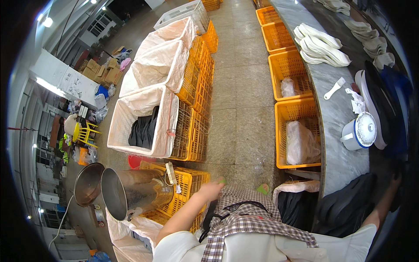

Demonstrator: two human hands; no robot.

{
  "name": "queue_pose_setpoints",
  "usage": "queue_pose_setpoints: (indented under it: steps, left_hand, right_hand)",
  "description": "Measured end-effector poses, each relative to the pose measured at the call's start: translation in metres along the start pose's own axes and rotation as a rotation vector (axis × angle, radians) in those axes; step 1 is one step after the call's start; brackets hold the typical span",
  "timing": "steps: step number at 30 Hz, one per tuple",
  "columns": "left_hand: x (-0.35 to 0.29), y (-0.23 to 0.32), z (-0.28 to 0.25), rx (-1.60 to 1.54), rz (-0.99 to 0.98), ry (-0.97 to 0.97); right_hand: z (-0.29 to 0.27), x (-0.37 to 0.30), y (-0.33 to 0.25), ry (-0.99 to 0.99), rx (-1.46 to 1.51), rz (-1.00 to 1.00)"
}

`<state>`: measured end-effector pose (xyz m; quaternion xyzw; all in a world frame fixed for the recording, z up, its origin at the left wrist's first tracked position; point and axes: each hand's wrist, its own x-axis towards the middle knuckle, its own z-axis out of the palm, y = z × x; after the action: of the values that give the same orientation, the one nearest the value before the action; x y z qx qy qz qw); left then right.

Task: The person picks up pairs of black and white slippers from a metal pot and a bin, inspects them, and places them on a table or into a bin. The person handles the slippers one pair at a time, turning them over to check the soles before stacking them.

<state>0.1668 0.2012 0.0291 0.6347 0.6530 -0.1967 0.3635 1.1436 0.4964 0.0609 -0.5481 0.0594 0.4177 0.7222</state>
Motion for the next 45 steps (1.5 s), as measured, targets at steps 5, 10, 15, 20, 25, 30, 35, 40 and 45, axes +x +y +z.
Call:
queue_pose_setpoints:
  steps: [5, 10, 15, 20, 25, 30, 35, 40, 45]
  left_hand:
    - [0.017, -0.015, 0.005, 0.019, 0.12, 0.094]
    - [0.039, -0.031, -0.013, 0.088, 0.2, 0.074]
    - [0.059, -0.044, -0.043, 0.078, 0.376, 0.17]
    - [0.05, -0.041, -0.086, -0.226, 0.662, 0.315]
    - [0.005, 0.003, -0.128, -1.058, 0.922, 0.135]
    - [-0.007, -0.003, -0.153, -2.086, 0.683, 0.061]
    - [0.01, -0.06, -0.151, -2.138, 0.736, 0.162]
    - [0.014, -0.082, -0.144, -2.143, 0.927, 0.112]
    - [0.011, -0.077, -0.149, -2.055, 0.953, 0.101]
  right_hand:
    - [-0.026, -0.057, -0.022, -0.13, 0.181, 0.094]
    - [-0.051, -0.211, -0.033, -0.353, 0.343, 0.234]
    - [-0.052, -0.459, 0.033, -0.556, 0.134, 0.206]
    - [0.009, -0.647, 0.158, -0.42, -0.165, 0.045]
    - [0.11, -0.7, 0.326, -0.86, -0.645, -0.033]
    - [0.177, -0.739, 0.451, -1.297, -1.307, -0.733]
    - [0.183, -0.777, 0.504, -1.372, -1.259, -1.195]
    - [0.181, -0.785, 0.522, -1.393, -1.183, -1.287]
    - [0.179, -0.783, 0.521, -1.327, -1.143, -1.379]
